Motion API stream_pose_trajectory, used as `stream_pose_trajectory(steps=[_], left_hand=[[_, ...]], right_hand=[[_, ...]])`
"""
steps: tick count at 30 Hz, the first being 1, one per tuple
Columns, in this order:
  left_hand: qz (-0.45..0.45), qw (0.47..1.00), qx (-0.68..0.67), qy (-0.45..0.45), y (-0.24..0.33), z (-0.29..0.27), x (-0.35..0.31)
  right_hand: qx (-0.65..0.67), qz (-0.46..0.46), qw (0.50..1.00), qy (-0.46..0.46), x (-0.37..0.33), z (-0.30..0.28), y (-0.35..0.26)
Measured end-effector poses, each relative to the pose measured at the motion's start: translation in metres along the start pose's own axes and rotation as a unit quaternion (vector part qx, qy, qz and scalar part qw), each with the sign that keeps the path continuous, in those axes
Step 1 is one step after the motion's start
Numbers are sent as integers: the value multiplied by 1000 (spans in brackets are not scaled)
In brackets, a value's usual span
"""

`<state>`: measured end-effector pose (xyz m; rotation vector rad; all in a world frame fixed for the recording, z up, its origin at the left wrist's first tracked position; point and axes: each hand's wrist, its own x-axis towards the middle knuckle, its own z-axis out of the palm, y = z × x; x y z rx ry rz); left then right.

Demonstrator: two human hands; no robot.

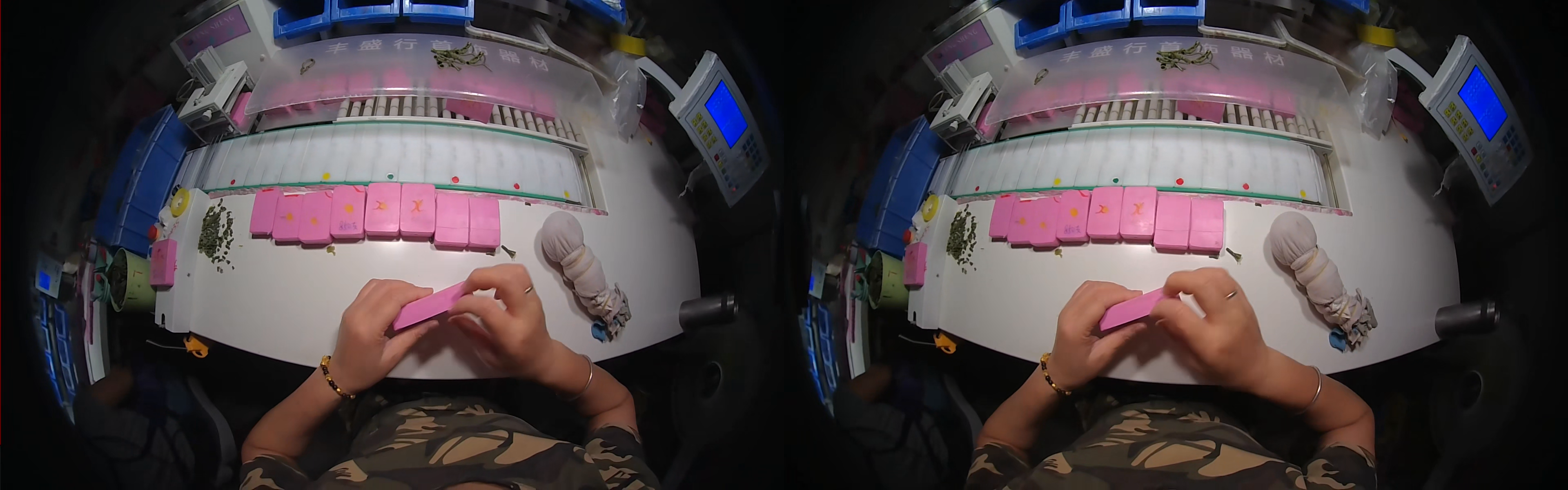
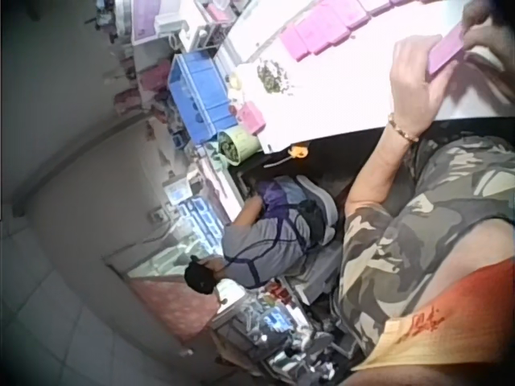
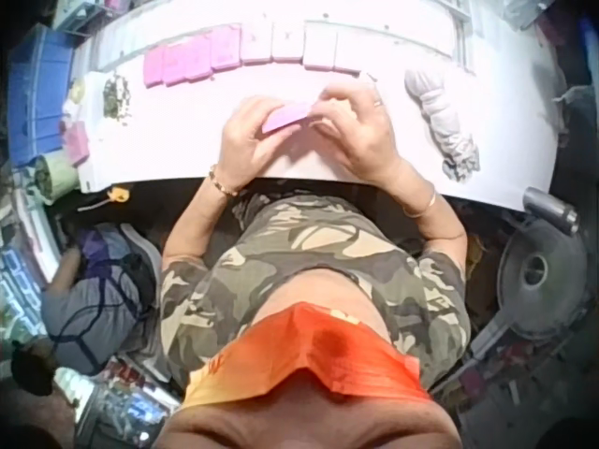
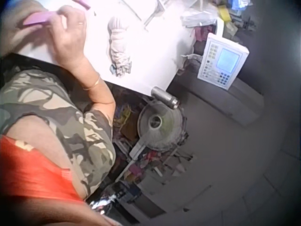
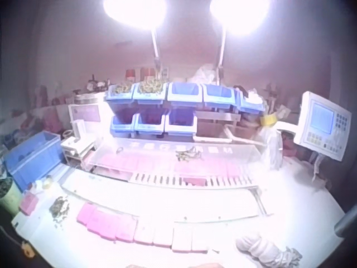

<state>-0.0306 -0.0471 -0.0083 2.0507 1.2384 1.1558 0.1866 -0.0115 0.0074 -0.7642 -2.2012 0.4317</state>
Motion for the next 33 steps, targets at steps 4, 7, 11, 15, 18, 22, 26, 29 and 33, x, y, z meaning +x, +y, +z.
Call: stream_pose_trajectory(steps=[4,7,11,15,18,22,26,29,33], left_hand=[[-17,1000,-9,-14,4,3,1],[-16,999,13,-27,3,1,-2],[-214,945,-246,34,4,8,-15],[-223,893,-390,22,-7,19,-19],[-145,961,-230,-53,-8,10,-13],[-100,979,-154,-84,3,0,-4],[-100,976,-177,-77,2,3,-4],[-106,979,-147,-89,10,5,1],[-121,979,-106,-124,19,2,7]], right_hand=[[-64,-43,997,-12,-1,10,-3],[17,102,994,39,-3,9,2],[154,234,960,29,-11,9,3],[281,238,928,61,-20,15,7],[271,180,944,51,-16,5,8],[214,122,969,17,-13,4,4],[15,-9,999,34,-6,7,-5],[-156,-30,987,16,-4,8,-15],[-155,-44,987,-30,3,-1,-20]])
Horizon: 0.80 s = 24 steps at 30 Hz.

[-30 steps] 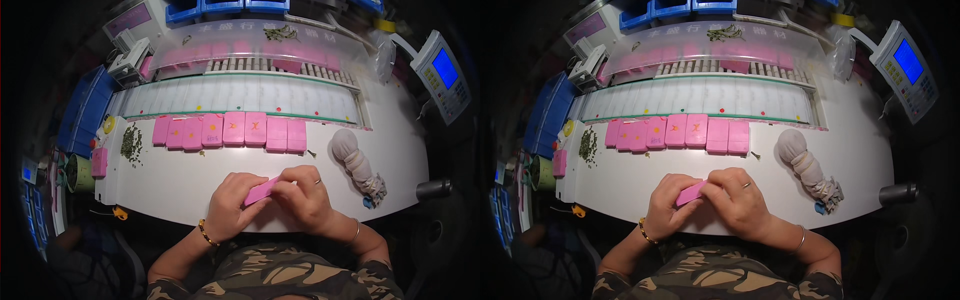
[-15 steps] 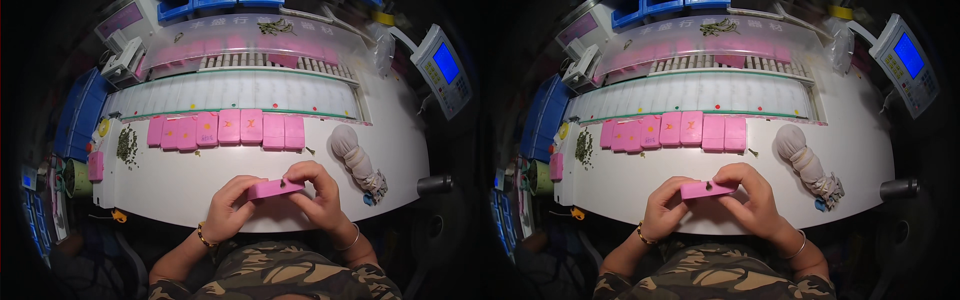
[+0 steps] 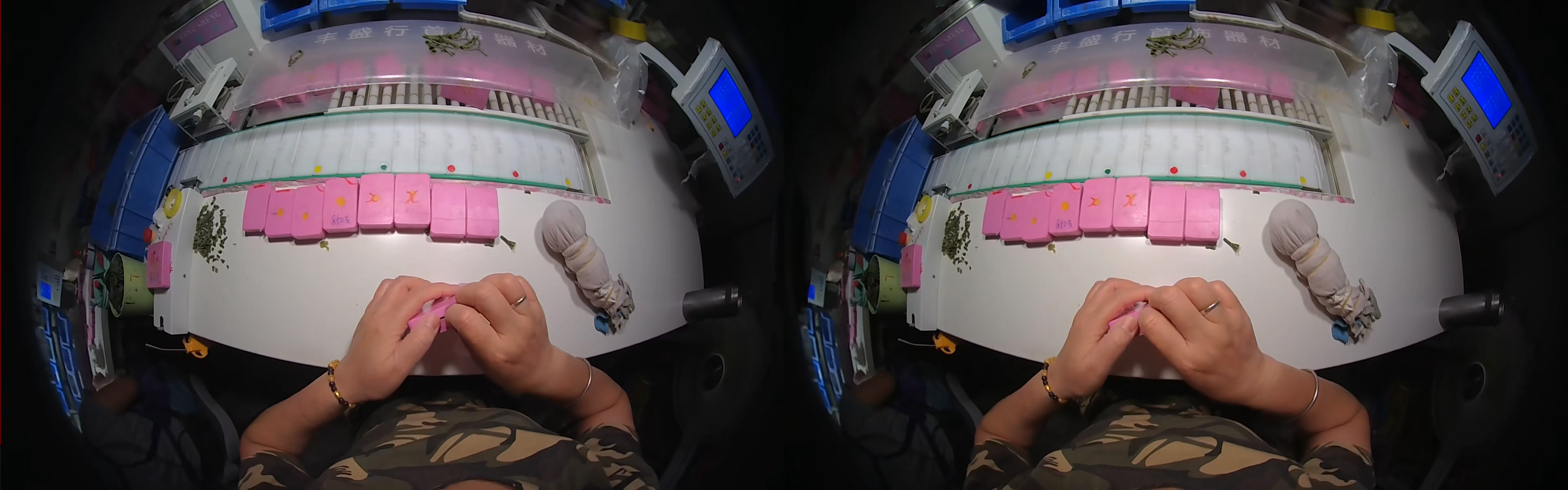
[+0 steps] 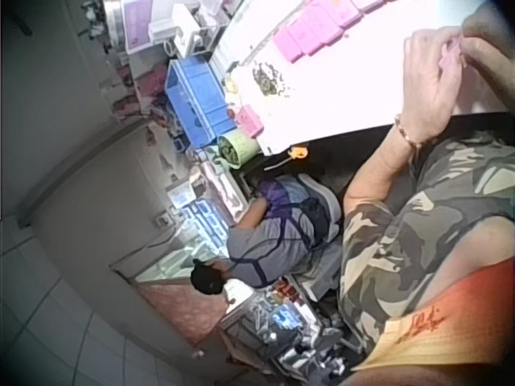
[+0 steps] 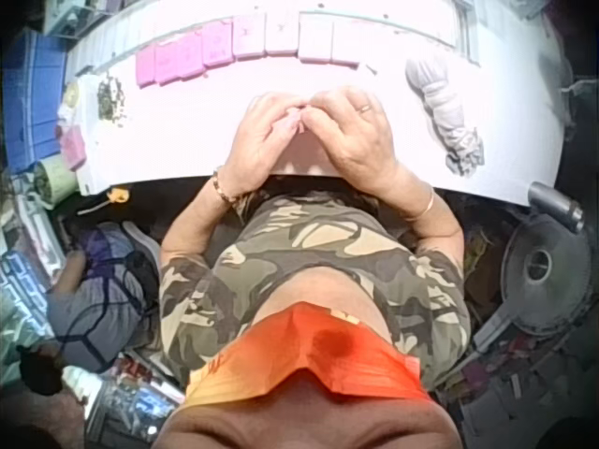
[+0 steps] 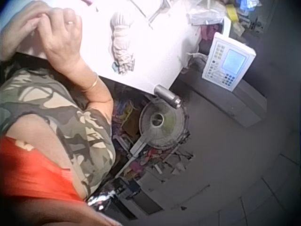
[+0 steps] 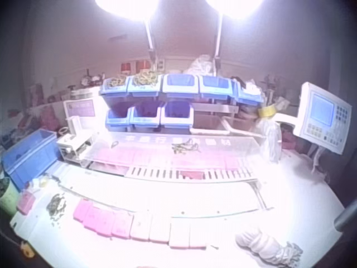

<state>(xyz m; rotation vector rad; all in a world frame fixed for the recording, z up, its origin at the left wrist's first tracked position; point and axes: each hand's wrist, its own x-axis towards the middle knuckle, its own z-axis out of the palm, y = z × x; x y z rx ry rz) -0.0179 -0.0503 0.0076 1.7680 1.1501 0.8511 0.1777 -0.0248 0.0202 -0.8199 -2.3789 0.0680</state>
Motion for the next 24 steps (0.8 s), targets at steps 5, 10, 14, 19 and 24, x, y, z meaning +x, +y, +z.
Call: stream_pose_trajectory(steps=[5,10,14,19,24], left_hand=[[4,999,-32,0,-13,-2,9],[-152,965,-207,54,-44,-17,17],[-183,944,-262,82,-50,-14,21],[-178,951,-229,104,-39,-9,17],[-114,935,-316,115,-21,4,0]], right_hand=[[11,-28,999,24,0,4,5],[35,-33,999,14,-23,-1,0],[47,-12,998,28,-53,4,10],[87,60,994,38,-45,-5,3],[84,162,982,56,-26,-6,10]])
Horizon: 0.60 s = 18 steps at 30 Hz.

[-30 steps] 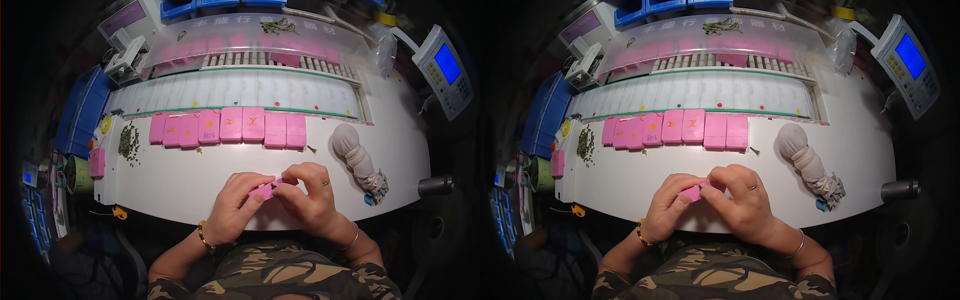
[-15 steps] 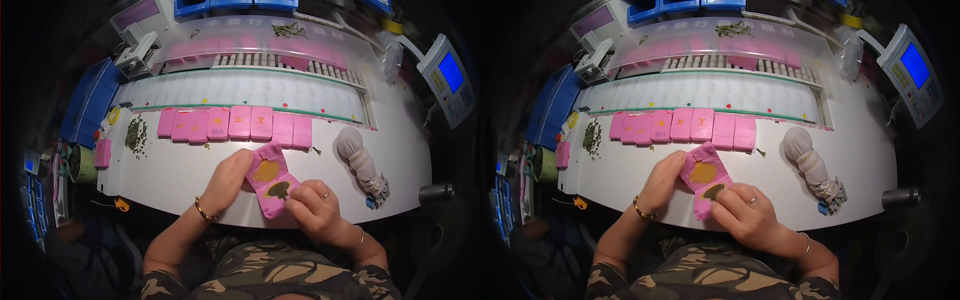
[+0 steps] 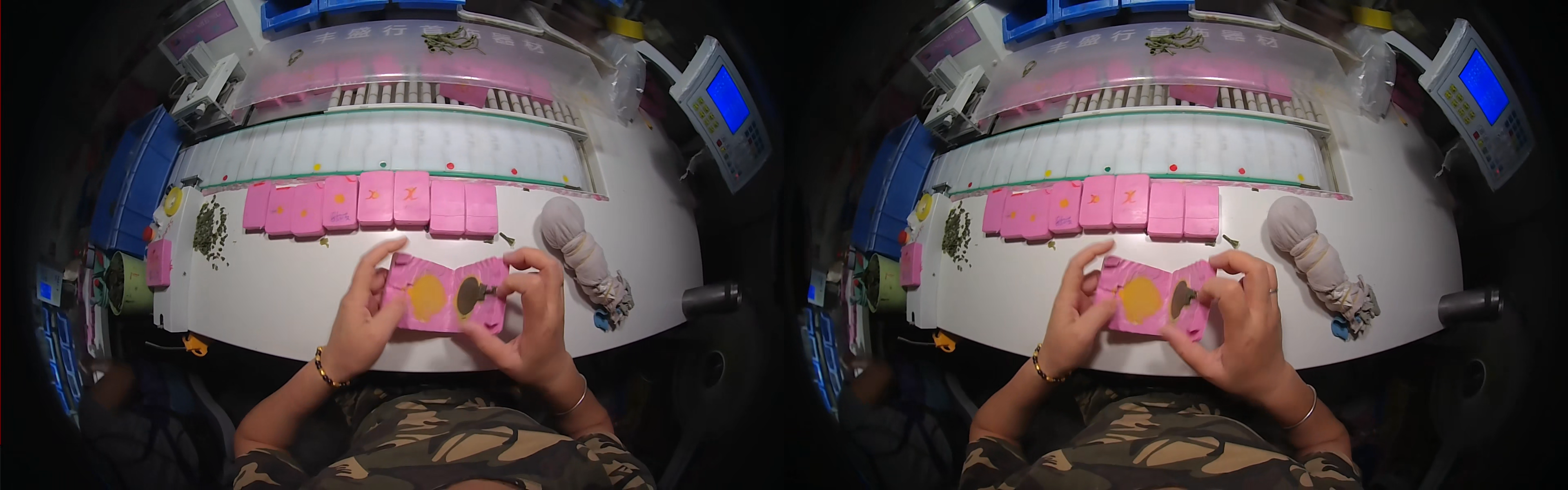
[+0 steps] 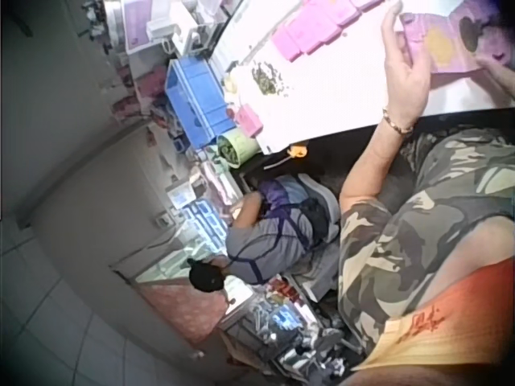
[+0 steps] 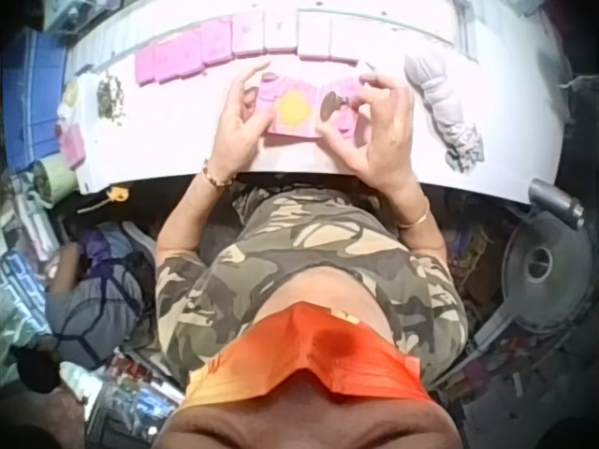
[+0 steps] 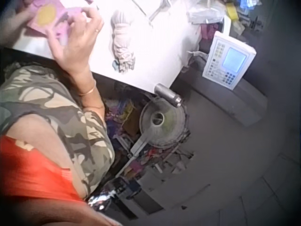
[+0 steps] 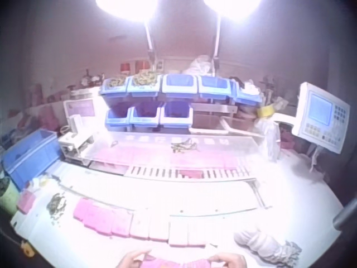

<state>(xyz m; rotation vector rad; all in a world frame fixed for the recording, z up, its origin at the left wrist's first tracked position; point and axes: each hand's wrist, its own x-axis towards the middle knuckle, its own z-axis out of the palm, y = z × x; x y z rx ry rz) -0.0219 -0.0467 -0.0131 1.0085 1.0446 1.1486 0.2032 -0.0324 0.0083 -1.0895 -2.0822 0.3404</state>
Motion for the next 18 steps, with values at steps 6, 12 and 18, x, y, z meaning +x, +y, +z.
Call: stream_pose_trajectory(steps=[6,12,18], left_hand=[[-8,988,135,-80,-4,4,-35],[17,955,206,-214,8,12,-33],[189,962,196,33,1,8,11]], right_hand=[[118,97,988,1,19,0,2],[73,-24,996,-53,45,3,4],[46,-42,996,-58,40,12,1]])
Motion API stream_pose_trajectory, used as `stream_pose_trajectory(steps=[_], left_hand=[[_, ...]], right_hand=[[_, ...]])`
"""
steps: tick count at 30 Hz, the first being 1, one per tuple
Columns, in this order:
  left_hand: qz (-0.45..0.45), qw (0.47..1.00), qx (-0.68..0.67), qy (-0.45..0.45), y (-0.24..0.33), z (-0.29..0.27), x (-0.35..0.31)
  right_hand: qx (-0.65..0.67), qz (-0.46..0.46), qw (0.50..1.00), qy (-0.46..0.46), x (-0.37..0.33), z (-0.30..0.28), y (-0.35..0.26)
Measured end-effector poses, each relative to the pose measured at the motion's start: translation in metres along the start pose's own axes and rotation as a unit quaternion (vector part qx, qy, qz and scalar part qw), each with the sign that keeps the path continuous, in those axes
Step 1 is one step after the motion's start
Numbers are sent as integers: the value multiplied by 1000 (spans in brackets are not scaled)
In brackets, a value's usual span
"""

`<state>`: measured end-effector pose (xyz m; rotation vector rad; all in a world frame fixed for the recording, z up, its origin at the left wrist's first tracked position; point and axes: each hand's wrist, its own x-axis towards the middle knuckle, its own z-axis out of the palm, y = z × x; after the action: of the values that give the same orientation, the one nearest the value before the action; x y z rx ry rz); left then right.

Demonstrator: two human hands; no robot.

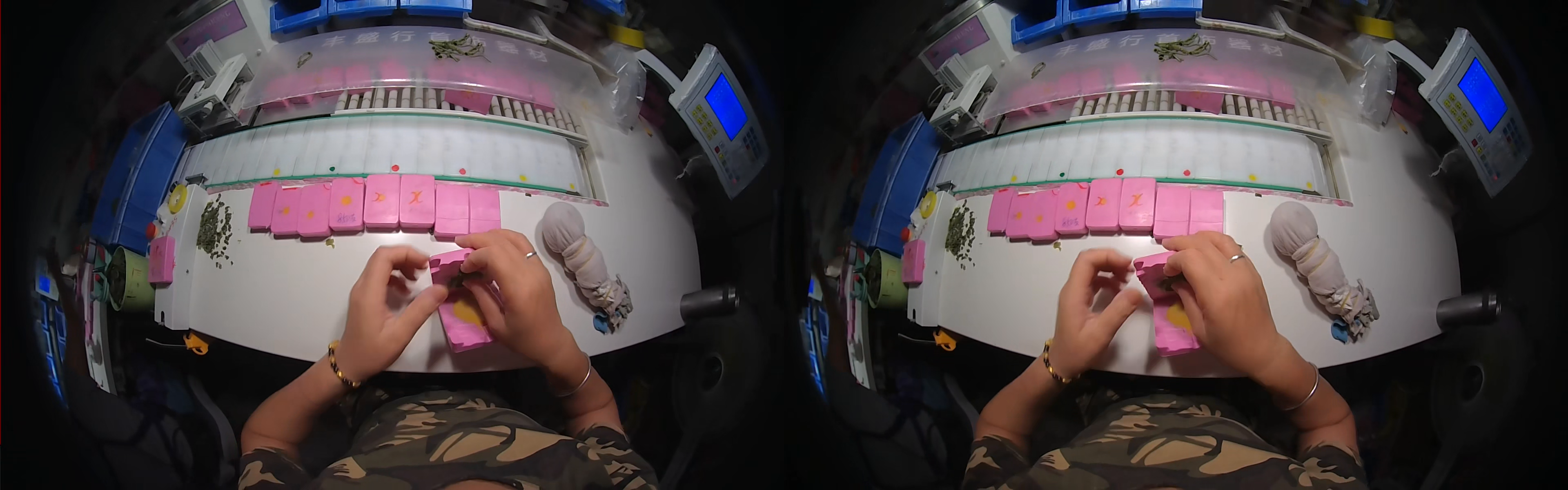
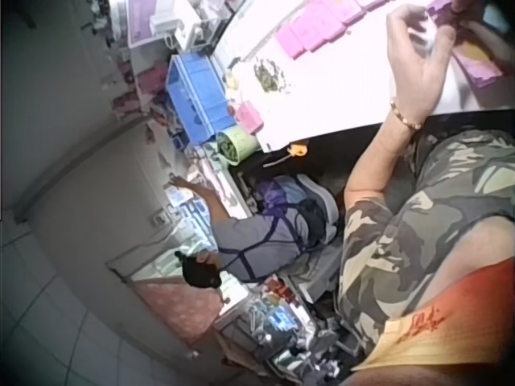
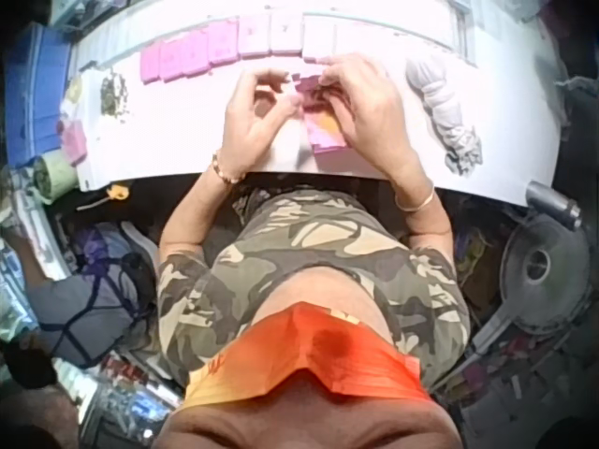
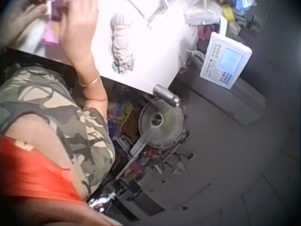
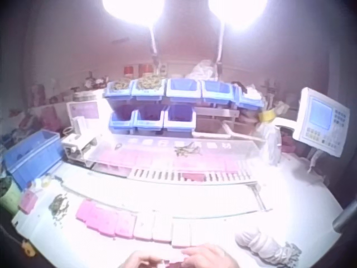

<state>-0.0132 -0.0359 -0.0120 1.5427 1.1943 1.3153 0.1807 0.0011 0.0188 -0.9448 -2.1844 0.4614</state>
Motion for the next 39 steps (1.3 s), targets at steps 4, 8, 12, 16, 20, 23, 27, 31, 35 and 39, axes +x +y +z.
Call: stream_pose_trajectory(steps=[4,8,12,16,20,23,27,31,35,39], left_hand=[[-122,979,-152,-54,-8,18,15],[-152,969,-191,-23,-18,23,20],[-154,963,-223,-10,-18,28,18],[-177,952,-247,33,-14,30,17],[-187,930,-311,52,-11,35,16],[-194,925,-319,67,-9,37,14],[-205,914,-341,75,-17,36,12],[-162,940,-285,97,-14,35,17],[-103,979,-128,118,-13,32,14],[121,985,70,102,-15,19,4]], right_hand=[[13,-8,999,40,-5,3,0],[-37,-12,999,38,-14,6,0],[-55,-17,998,41,-16,7,-2],[-64,-20,997,36,-16,10,-5],[-68,-7,997,45,-17,17,-14],[-54,-4,997,56,-15,19,-13],[-1,9,999,53,-12,17,-16],[-20,2,997,75,-14,13,-15],[75,34,990,115,-19,3,-12],[323,124,905,246,-23,-3,4]])
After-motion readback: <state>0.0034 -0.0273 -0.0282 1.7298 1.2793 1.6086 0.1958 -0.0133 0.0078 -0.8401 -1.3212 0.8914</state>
